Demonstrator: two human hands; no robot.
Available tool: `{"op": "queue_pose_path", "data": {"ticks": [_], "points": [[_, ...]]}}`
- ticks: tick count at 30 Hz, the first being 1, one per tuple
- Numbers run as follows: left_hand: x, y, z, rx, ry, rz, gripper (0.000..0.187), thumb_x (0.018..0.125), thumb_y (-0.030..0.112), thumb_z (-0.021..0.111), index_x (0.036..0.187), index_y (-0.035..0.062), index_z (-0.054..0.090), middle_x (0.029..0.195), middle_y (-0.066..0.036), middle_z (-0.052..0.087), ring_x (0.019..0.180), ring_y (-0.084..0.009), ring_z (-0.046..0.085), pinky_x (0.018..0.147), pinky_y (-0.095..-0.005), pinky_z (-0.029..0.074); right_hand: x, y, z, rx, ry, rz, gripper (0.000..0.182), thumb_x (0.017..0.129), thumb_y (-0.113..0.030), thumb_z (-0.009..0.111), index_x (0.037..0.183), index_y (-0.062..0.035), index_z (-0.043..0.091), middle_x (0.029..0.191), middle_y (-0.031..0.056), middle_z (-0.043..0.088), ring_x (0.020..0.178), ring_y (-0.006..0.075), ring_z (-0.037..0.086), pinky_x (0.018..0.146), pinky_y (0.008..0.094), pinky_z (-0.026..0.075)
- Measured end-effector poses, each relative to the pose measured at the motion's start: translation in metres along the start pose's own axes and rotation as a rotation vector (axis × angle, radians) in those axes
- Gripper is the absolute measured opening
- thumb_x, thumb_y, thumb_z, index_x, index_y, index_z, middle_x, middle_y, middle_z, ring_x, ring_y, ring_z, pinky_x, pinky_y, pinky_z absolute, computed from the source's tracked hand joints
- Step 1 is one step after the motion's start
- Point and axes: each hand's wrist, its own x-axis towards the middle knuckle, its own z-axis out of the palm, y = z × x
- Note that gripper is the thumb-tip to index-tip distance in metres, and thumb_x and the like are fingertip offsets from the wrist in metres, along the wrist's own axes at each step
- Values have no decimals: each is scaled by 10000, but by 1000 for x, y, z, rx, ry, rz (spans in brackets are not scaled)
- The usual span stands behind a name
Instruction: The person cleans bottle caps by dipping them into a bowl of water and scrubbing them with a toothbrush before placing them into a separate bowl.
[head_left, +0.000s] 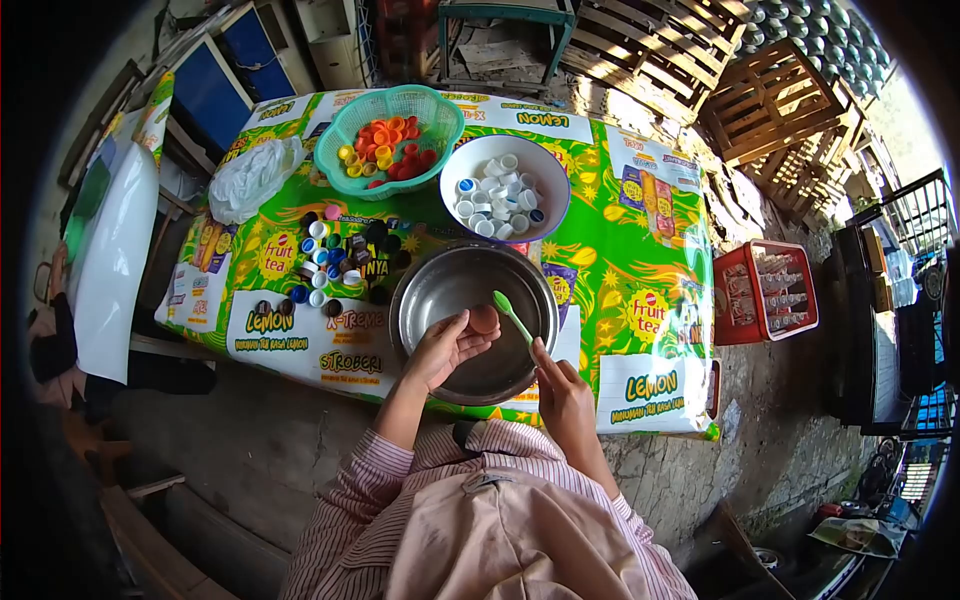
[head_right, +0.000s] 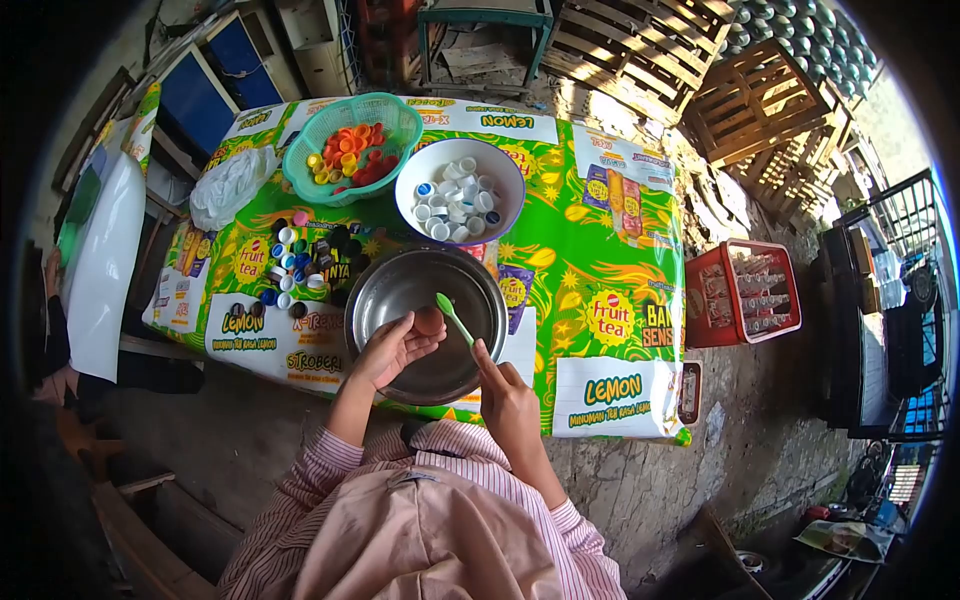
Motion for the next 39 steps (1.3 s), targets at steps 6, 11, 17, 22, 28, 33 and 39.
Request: {"op": "queue_pose_path", "data": {"ticks": [6,11,17,22,28,33,39], "points": [[-4,0,0,87,-23,58,389,980,303,390,1172,-13,510,1125,-146,594,1042,-232,597,900,-337,494,8,-1,5,-22,-12,-6,468,849,-74,564,1294,-201,499,681,110,525,533,285,564,485,402,451],[-5,0,0,65,16,117,397,985,295,372,1191,-20,497,1132,-159,592,1045,-236,595,910,-338,491,0,-5,7,-1,-69,-119,482,856,-76,556,1314,-201,475,677,111,519,520,290,553,482,407,444],[-6,1,0,-26,51,97,446,976,323,389,1204,-51,476,1150,-171,583,1082,-241,575,947,-346,468,-7,-2,5,9,-13,-119,536,817,-39,582,1321,-178,465,694,102,527,531,276,555,489,397,454],[-7,-2,-1,-123,53,43,462,969,341,404,1201,-50,480,1151,-164,585,1092,-236,568,965,-347,455,-6,9,7,40,10,-44,545,803,-11,586,1316,-150,467,694,105,529,561,276,561,523,395,467],[-6,-4,-1,-139,8,27,464,967,355,403,1185,-44,494,1129,-156,595,1063,-224,580,960,-356,458,-3,6,6,119,-31,-65,501,832,3,558,1309,-121,472,726,143,559,588,304,556,557,389,473],[-6,-8,-1,-177,11,72,453,971,352,393,1167,-42,499,1092,-145,598,1005,-218,596,940,-360,472,1,11,14,382,81,-77,464,848,24,541,1299,-68,475,836,204,614,627,320,588,627,358,484],[-7,-7,3,-64,-27,130,405,978,322,385,1150,-24,509,1058,-139,599,954,-228,608,889,-375,496,7,9,14,505,-96,94,451,870,30,513,1311,-51,467,773,46,583,628,30,416,583,188,407]]}}
